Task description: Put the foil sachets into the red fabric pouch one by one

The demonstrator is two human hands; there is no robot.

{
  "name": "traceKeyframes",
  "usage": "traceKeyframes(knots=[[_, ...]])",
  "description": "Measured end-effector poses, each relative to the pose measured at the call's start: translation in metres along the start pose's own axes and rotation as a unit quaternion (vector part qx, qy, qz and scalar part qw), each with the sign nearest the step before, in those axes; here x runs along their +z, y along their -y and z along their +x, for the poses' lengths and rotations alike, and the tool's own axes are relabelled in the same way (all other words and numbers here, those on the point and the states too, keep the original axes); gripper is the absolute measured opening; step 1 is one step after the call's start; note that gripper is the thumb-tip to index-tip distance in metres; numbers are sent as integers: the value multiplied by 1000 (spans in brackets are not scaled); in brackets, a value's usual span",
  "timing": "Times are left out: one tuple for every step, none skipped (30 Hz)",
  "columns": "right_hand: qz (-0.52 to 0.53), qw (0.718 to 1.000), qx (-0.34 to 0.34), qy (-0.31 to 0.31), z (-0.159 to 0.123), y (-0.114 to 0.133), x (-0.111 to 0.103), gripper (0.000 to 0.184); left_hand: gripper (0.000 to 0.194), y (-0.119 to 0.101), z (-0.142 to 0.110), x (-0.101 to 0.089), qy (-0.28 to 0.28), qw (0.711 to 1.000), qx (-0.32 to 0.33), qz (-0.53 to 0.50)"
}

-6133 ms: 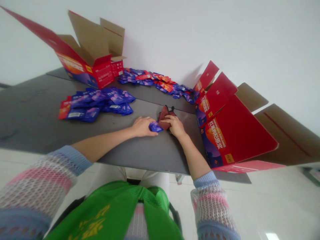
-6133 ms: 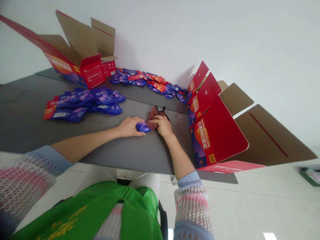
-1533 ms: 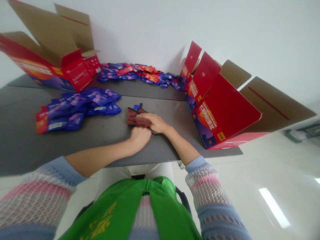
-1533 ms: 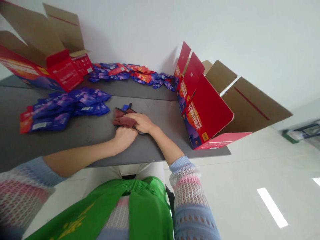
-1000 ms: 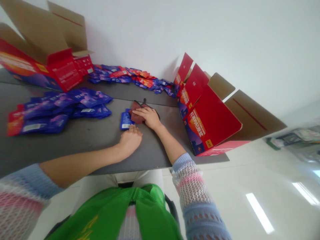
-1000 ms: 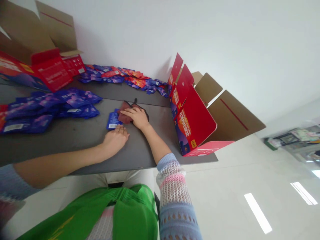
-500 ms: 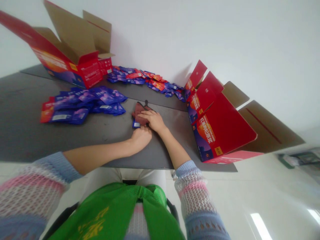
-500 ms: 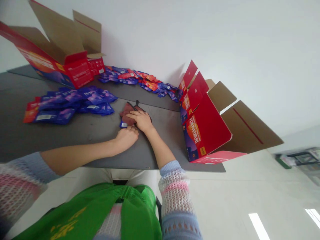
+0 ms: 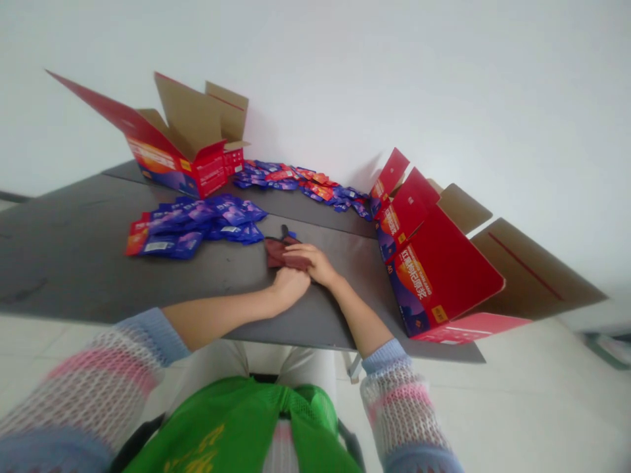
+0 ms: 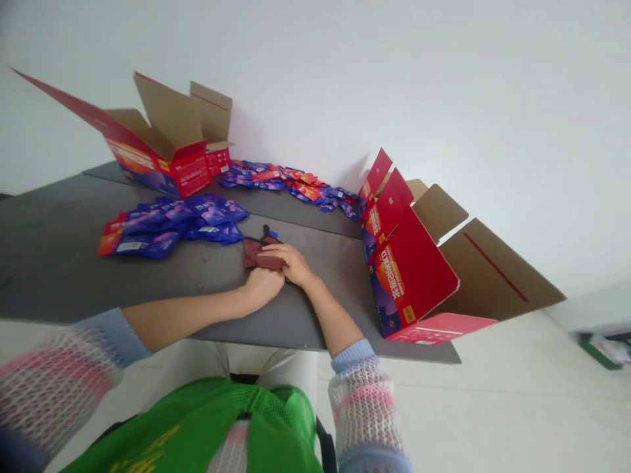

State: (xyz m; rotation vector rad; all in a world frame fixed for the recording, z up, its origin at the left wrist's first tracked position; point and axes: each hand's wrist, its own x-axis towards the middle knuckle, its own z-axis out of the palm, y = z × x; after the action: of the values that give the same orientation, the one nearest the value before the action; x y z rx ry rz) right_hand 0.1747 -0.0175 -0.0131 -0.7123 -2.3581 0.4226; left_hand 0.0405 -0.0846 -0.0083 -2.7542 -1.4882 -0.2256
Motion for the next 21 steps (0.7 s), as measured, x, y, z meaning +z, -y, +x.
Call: traceKeyframes(knots=[[-9,1000,10,15,1,1,2,36,32,0,0,0,3,1000,-1,9],[-30,999,31,20,2,1,4,36,31,0,0,0,5,1000,-3,22],[-60,996,58,17,3,1,5,35,31,0,0,0,6,999,-4,34],[-91,992,84,14,4,1,5,36,30,0,0,0,4,999,-2,44],[-119,987,103,19,4,0,5,38,30,0,0,-1,1,999,1,53],[-144,983,116,23,5,0,5,40,29,0,0,-1,-4,998,2,62],[-166,978,126,28,7,-1,5,41,29,-1,0,-1,-10,998,1,69],[-187,972,135,32,8,-1,5,42,29,-1,0,0,-17,997,-1,76],[-207,967,143,33,10,-2,4,43,29,-2,0,1,-23,996,-4,81],[-224,962,152,33,11,-2,4,43,30,-2,0,2,-29,996,-7,84],[-238,957,162,31,11,-2,4,44,30,-2,1,3,-33,996,-11,85],[-247,953,171,27,11,-3,3,46,30,-2,1,5,-35,996,-14,85],[-250,951,180,19,10,-4,2,48,30,-2,2,7,-37,996,-16,84],[-246,951,189,7,9,-6,2,49,29,-2,2,8,-39,996,-18,84],[-233,953,195,-10,7,-9,1,50,29,-1,3,10,-40,995,-20,84],[-212,957,195,-28,5,-12,-1,50,29,-1,3,11,-40,995,-22,84],[-183,964,188,-48,2,-15,-2,49,29,-1,4,11,-40,995,-23,83],[-148,972,173,-65,0,-19,-3,48,29,0,4,10,-38,996,-23,82],[-110,979,152,-82,-1,-23,-5,46,29,0,4,9,-35,996,-22,81],[-72,984,128,-95,-2,-27,-6,44,29,1,4,7,-31,996,-21,78],[-39,988,104,-105,-3,-31,-8,42,29,1,3,5,-28,997,-20,76]])
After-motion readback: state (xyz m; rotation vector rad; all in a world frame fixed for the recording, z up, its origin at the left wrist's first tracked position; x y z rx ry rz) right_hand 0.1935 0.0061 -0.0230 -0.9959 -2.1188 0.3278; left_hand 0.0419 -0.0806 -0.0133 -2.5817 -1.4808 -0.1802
